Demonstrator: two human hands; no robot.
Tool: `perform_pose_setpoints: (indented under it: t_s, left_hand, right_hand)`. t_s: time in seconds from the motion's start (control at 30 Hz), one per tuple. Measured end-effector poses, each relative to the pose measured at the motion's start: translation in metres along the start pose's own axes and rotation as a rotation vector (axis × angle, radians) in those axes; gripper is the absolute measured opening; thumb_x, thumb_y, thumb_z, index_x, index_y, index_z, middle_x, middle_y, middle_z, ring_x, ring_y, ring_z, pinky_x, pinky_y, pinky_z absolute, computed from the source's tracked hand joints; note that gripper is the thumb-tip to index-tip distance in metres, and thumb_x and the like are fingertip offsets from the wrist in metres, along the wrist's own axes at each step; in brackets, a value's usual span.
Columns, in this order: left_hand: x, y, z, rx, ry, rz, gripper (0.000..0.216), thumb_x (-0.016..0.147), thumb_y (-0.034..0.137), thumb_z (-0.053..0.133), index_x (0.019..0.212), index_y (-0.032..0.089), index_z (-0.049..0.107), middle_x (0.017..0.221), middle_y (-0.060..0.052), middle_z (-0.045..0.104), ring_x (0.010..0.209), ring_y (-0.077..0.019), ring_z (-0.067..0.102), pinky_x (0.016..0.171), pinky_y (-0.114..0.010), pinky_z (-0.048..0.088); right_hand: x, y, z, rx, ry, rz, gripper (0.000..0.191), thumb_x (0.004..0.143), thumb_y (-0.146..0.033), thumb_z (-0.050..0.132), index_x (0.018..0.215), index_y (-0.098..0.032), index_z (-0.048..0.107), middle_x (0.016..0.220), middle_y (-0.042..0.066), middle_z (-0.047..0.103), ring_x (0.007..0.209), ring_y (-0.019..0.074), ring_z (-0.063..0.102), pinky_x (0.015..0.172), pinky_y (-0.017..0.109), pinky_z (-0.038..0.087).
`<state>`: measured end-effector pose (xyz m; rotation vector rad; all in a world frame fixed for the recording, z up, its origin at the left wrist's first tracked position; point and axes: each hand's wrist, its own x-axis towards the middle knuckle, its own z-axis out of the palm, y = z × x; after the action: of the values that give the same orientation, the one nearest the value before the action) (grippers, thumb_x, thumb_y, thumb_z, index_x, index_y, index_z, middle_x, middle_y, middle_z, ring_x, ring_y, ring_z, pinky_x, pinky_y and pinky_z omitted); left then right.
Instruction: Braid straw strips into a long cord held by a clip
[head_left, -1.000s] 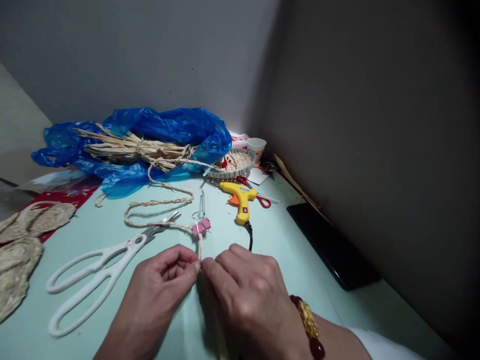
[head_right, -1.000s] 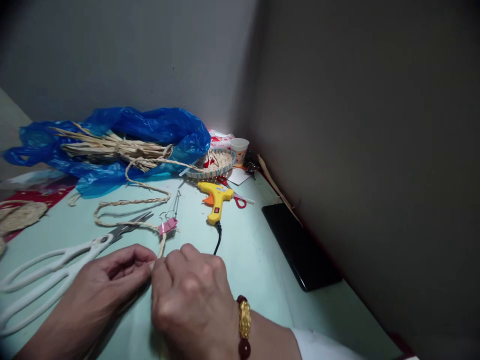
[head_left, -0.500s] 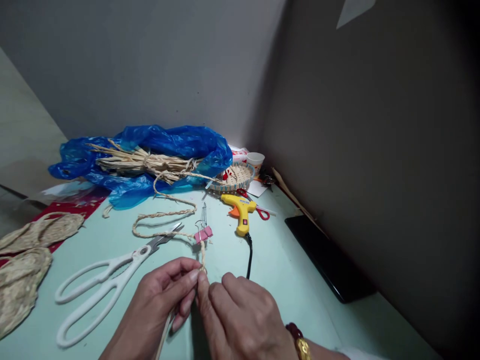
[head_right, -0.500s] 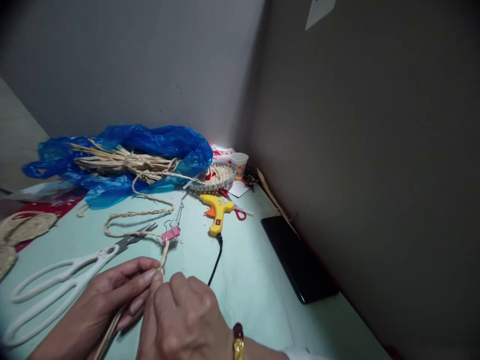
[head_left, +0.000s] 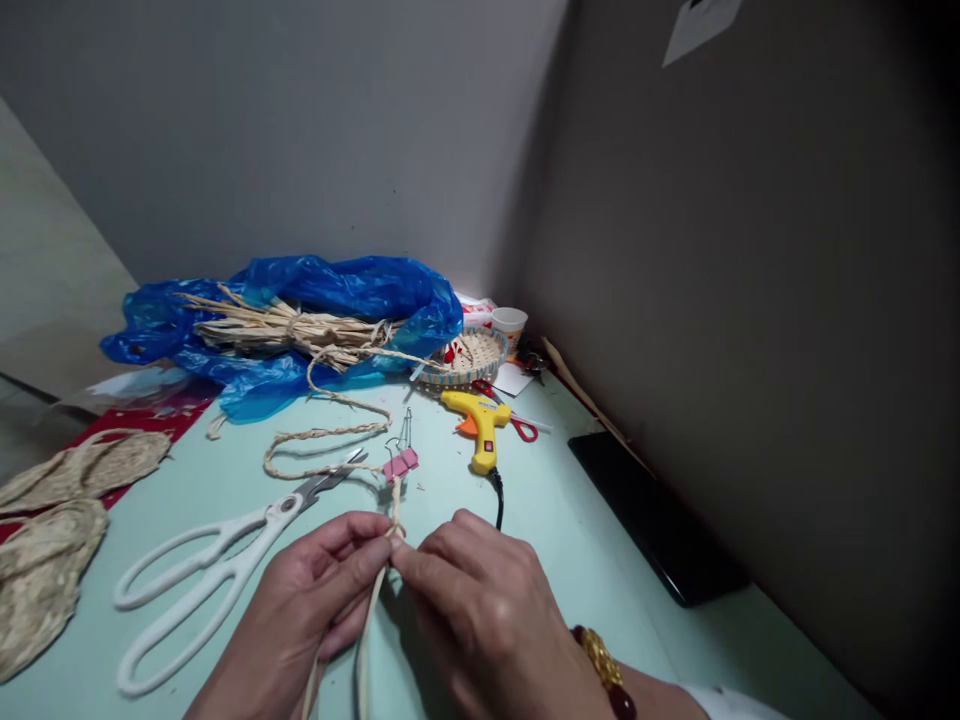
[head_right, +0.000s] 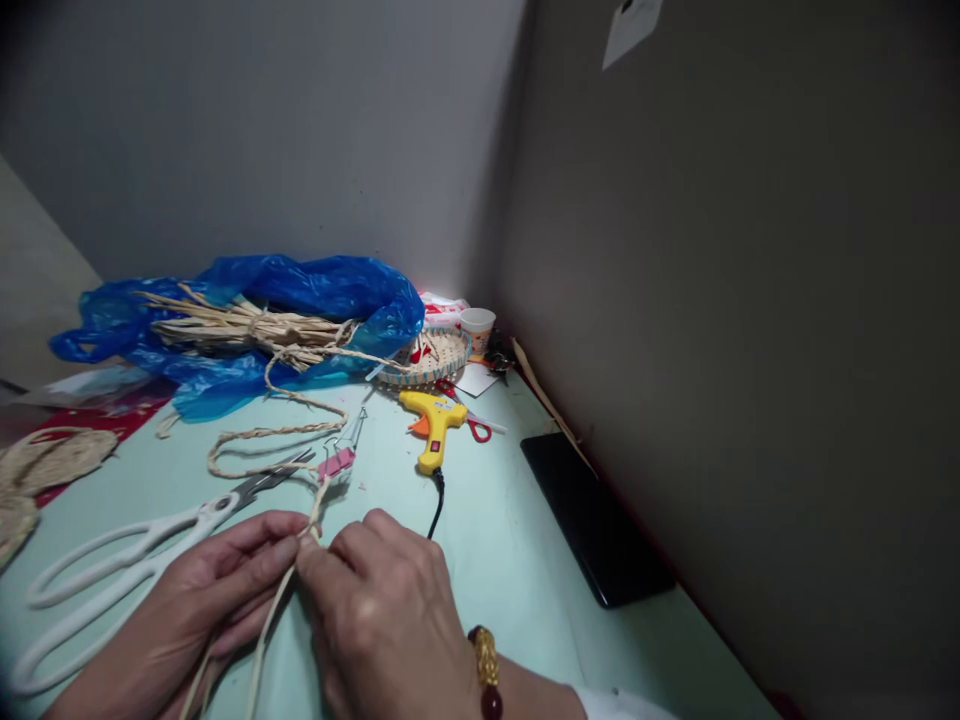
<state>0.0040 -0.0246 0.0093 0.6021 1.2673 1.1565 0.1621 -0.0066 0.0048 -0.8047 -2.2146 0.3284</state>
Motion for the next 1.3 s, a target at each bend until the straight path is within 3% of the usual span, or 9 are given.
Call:
perform_pose_setpoints:
  t_s: [0.1, 0.2, 0.27, 0.4, 0.53, 0.8, 1.03, 1.17, 1.3]
  left_hand:
    - [-0.001, -0.001, -0.003, 0.009, 0.016, -0.019, 0.029, 0.063, 0.035, 0.085, 0.082, 0.019, 0.069, 0.063, 0.008, 0.055, 0.041, 0.0019, 0.030, 0.038, -0.007, 0.025]
    - [-0.003, -0.003, -0.005, 0.024, 0.066, -0.034, 0.030, 0.062, 0.033, 0.086, 0.082, 0.020, 0.069, 0.071, 0.004, 0.063, 0.057, -0.0052, 0.055, 0.055, -0.011, 0.047]
    - [-0.002, -0.003, -0.004, 0.053, 0.075, -0.018, 0.031, 0.062, 0.034, 0.085, 0.083, 0.020, 0.068, 0.072, 0.003, 0.065, 0.068, -0.0113, 0.062, 0.064, -0.017, 0.052]
    - [0.001, -0.002, -0.004, 0.218, 0.029, 0.115, 0.028, 0.065, 0.037, 0.080, 0.082, 0.018, 0.068, 0.068, 0.001, 0.067, 0.063, -0.0129, 0.061, 0.058, -0.018, 0.048]
    - [0.001, 0.002, -0.004, 0.449, 0.057, 0.247, 0.021, 0.069, 0.035, 0.076, 0.079, 0.019, 0.069, 0.074, -0.001, 0.072, 0.074, -0.0177, 0.064, 0.067, -0.022, 0.049]
    - [-0.008, -0.003, -0.003, 0.792, 0.106, 0.325, 0.018, 0.081, 0.042, 0.061, 0.083, 0.025, 0.065, 0.087, -0.001, 0.073, 0.083, -0.0222, 0.066, 0.075, -0.026, 0.045]
    - [-0.011, -0.002, -0.004, 0.873, 0.134, 0.394, 0.022, 0.083, 0.049, 0.056, 0.086, 0.027, 0.059, 0.074, 0.002, 0.069, 0.072, -0.0203, 0.064, 0.065, -0.025, 0.043]
    - [-0.006, 0.002, -0.011, 0.907, 0.032, 0.355, 0.024, 0.084, 0.050, 0.055, 0.078, 0.027, 0.061, 0.079, 0.002, 0.069, 0.082, -0.0220, 0.064, 0.071, -0.025, 0.043]
    - [-0.005, 0.005, -0.012, 0.907, 0.040, 0.391, 0.020, 0.084, 0.044, 0.057, 0.080, 0.027, 0.065, 0.085, 0.000, 0.070, 0.086, -0.0232, 0.063, 0.079, -0.027, 0.043]
  right_hand:
    - [0.004, -0.002, -0.008, 0.219, -0.076, 0.212, 0.022, 0.086, -0.010, 0.050, 0.104, -0.020, 0.058, 0.081, 0.002, 0.062, 0.076, 0.0156, 0.055, 0.068, 0.026, 0.042]
    - [0.010, -0.003, -0.016, 0.285, -0.167, 0.399, 0.023, 0.084, -0.012, 0.053, 0.105, -0.019, 0.052, 0.087, 0.002, 0.063, 0.081, 0.0154, 0.057, 0.072, 0.026, 0.043]
    - [0.013, -0.003, -0.017, 0.329, -0.238, 0.453, 0.017, 0.086, -0.017, 0.054, 0.103, -0.019, 0.052, 0.090, 0.002, 0.064, 0.083, 0.0154, 0.058, 0.073, 0.026, 0.043]
    - [0.017, -0.002, -0.013, 0.484, -0.365, 0.474, 0.014, 0.096, -0.025, 0.042, 0.095, -0.019, 0.054, 0.080, 0.001, 0.064, 0.075, 0.0126, 0.058, 0.066, 0.022, 0.041]
    - [0.021, 0.001, -0.009, 0.383, -0.300, 0.465, 0.020, 0.096, -0.023, 0.043, 0.085, -0.017, 0.059, 0.072, -0.001, 0.059, 0.068, 0.0105, 0.051, 0.060, 0.021, 0.035]
    - [0.023, 0.003, -0.001, 0.458, -0.207, 0.546, 0.024, 0.090, -0.024, 0.051, 0.073, -0.014, 0.065, 0.059, -0.003, 0.050, 0.056, 0.0074, 0.041, 0.052, 0.020, 0.029]
    - [0.020, 0.000, 0.004, 0.495, -0.141, 0.609, 0.023, 0.084, -0.022, 0.052, 0.069, -0.013, 0.068, 0.055, -0.002, 0.049, 0.054, 0.0080, 0.037, 0.050, 0.021, 0.028]
    - [0.020, 0.001, 0.005, 0.519, -0.122, 0.620, 0.023, 0.081, -0.021, 0.053, 0.066, -0.013, 0.067, 0.054, -0.003, 0.047, 0.055, 0.0079, 0.038, 0.050, 0.019, 0.028]
    - [0.020, 0.002, 0.006, 0.511, -0.113, 0.603, 0.022, 0.081, -0.021, 0.053, 0.068, -0.013, 0.068, 0.054, -0.003, 0.047, 0.055, 0.0079, 0.039, 0.051, 0.019, 0.030]
